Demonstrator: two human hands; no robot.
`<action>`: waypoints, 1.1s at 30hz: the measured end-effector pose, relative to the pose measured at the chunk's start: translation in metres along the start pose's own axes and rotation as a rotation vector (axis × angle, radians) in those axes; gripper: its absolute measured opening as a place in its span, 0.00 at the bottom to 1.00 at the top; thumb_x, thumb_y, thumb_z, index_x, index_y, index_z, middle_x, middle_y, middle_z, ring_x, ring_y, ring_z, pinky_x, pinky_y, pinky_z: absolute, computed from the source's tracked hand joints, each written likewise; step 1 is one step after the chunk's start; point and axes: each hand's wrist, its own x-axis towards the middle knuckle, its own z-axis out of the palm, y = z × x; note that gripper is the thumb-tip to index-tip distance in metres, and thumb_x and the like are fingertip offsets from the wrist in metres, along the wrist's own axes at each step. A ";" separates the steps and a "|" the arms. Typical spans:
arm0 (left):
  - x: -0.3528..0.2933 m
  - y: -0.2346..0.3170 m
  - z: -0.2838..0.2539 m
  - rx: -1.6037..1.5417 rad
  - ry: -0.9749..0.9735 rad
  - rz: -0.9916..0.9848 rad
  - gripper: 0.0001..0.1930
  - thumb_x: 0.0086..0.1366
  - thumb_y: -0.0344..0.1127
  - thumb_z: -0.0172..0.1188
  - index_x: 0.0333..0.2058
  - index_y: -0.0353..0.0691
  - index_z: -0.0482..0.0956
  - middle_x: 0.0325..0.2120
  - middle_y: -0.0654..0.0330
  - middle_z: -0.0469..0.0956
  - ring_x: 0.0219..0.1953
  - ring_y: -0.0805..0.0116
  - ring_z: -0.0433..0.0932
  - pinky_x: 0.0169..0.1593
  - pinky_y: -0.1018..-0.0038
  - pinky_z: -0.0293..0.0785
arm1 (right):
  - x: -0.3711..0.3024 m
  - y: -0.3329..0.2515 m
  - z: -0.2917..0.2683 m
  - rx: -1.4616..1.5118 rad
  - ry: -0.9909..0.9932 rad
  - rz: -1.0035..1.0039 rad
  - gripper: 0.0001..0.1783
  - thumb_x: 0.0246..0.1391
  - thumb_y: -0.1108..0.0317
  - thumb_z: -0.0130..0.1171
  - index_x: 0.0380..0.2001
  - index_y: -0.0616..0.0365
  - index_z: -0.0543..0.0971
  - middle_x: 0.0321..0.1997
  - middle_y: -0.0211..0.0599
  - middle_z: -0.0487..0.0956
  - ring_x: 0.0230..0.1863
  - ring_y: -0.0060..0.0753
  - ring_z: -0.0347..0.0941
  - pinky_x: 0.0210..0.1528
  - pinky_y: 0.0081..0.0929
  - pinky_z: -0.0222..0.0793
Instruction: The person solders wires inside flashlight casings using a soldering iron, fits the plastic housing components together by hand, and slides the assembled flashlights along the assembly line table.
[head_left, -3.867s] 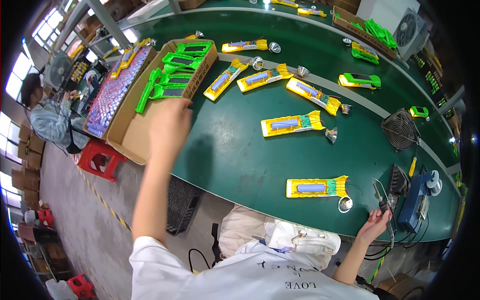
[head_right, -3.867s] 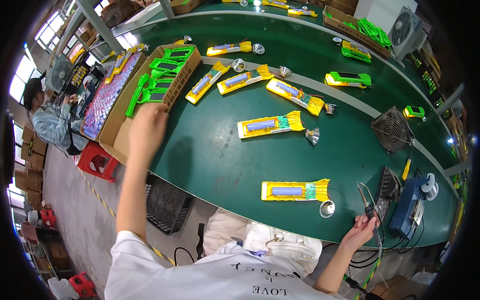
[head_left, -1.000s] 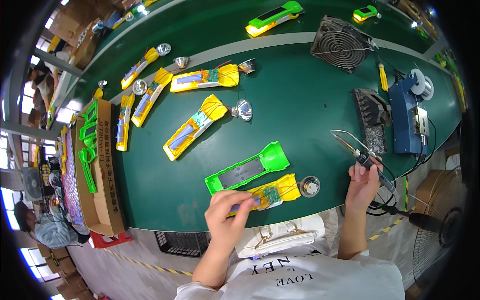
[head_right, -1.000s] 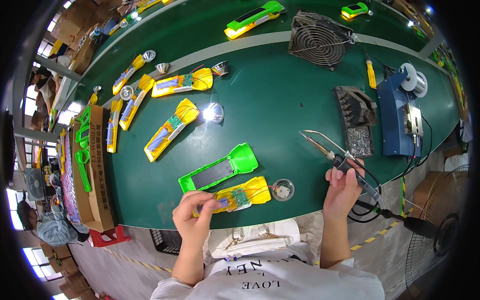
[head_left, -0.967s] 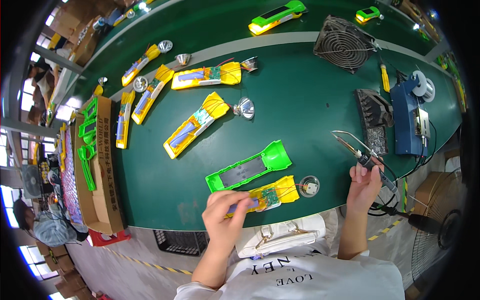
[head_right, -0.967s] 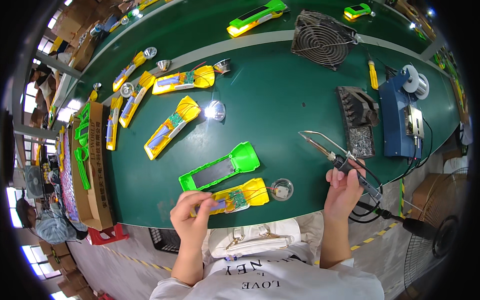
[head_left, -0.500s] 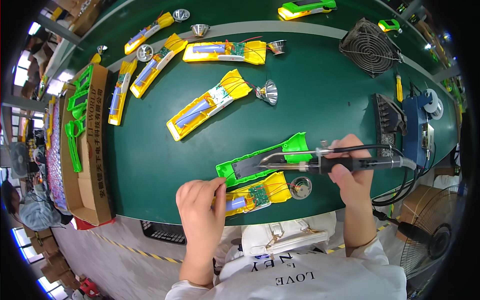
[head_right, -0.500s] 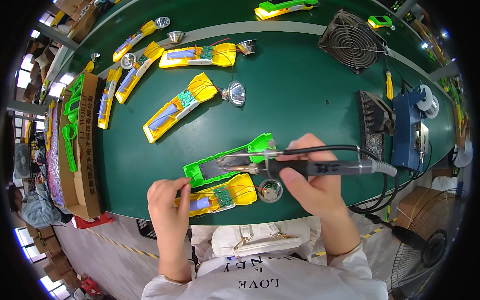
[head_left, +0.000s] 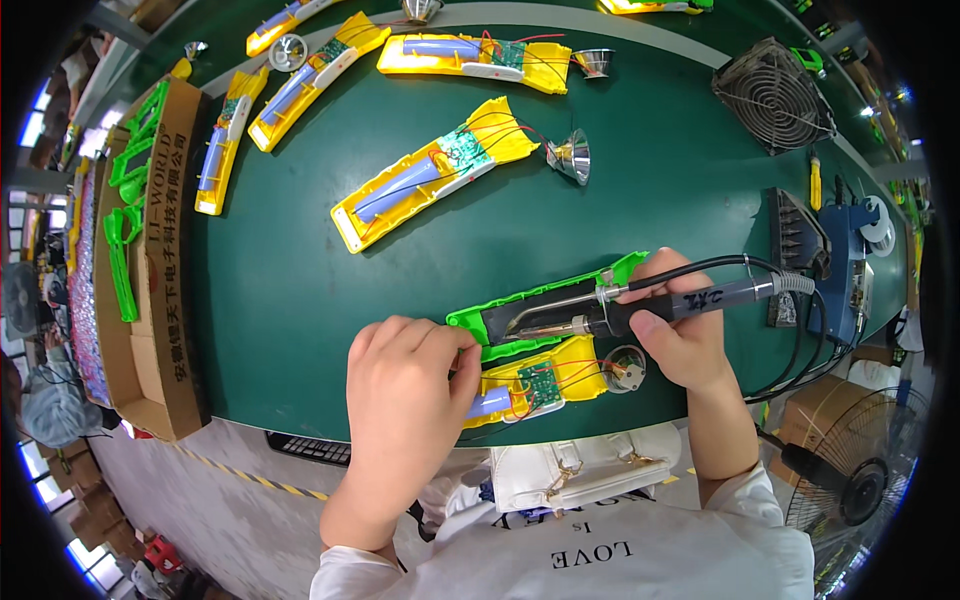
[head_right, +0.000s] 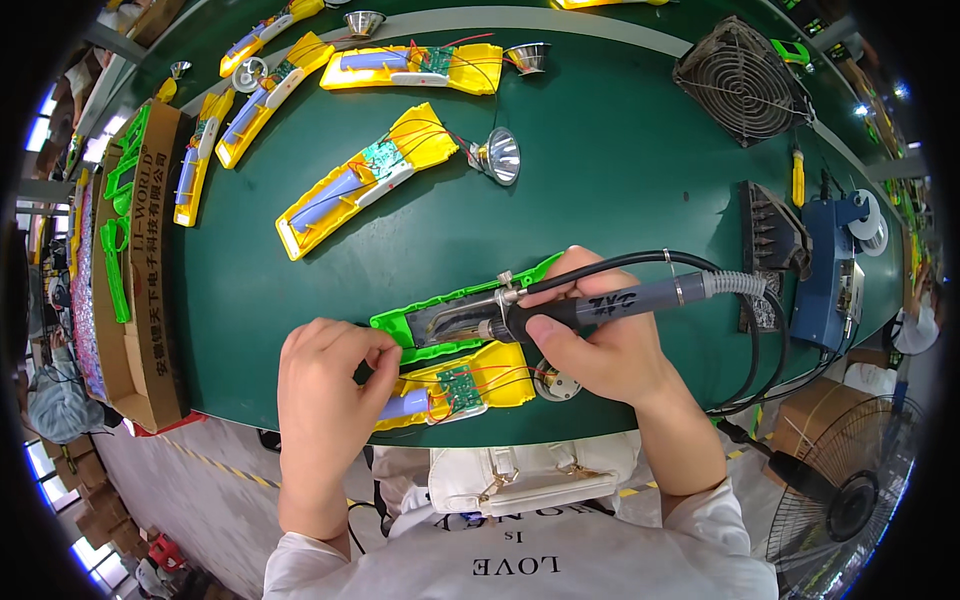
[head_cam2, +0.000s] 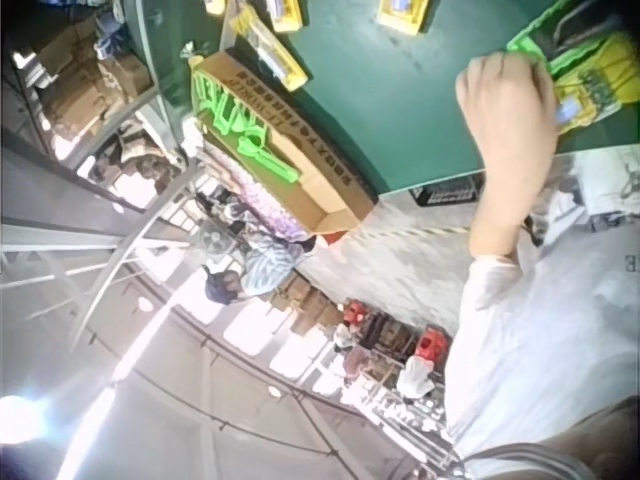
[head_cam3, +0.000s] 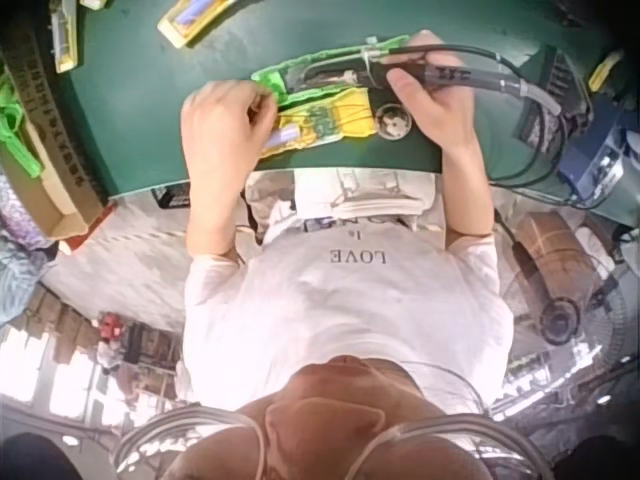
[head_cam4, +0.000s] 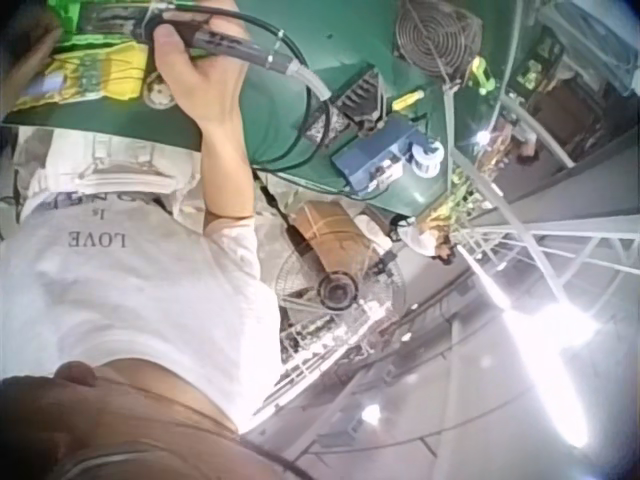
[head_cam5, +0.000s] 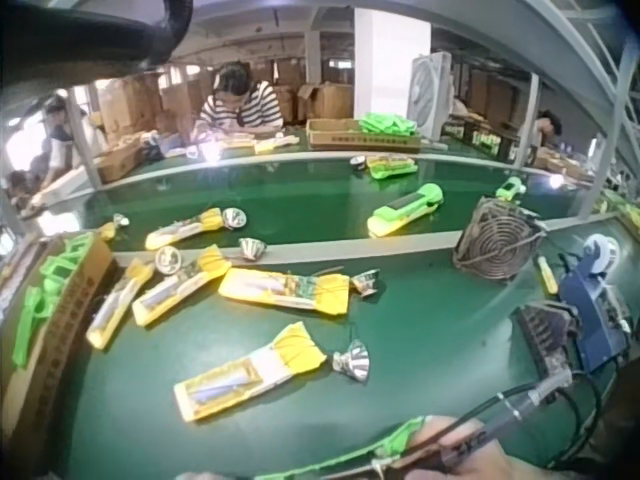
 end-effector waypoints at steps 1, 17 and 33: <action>0.001 0.002 -0.001 0.043 -0.006 -0.011 0.03 0.41 0.25 0.58 0.17 0.37 0.72 0.14 0.63 0.69 0.22 0.65 0.67 0.33 0.71 0.62 | 0.000 0.004 -0.001 -0.032 -0.066 -0.050 0.13 0.37 0.79 0.53 0.32 0.63 0.71 0.25 0.34 0.67 0.26 0.21 0.61 0.26 0.18 0.57; 0.000 0.006 0.004 0.137 0.001 -0.034 0.03 0.41 0.27 0.56 0.16 0.39 0.70 0.15 0.60 0.68 0.23 0.64 0.67 0.34 0.70 0.63 | -0.004 0.026 0.004 0.039 -0.097 -0.315 0.35 0.38 0.85 0.52 0.48 0.40 0.57 0.32 0.42 0.69 0.29 0.28 0.65 0.26 0.22 0.62; -0.001 0.004 0.005 0.127 0.016 -0.024 0.03 0.41 0.27 0.56 0.16 0.39 0.70 0.15 0.60 0.68 0.22 0.64 0.67 0.32 0.71 0.63 | -0.002 0.026 0.004 -0.025 -0.089 -0.332 0.33 0.38 0.82 0.54 0.47 0.42 0.58 0.31 0.41 0.70 0.25 0.23 0.63 0.22 0.19 0.59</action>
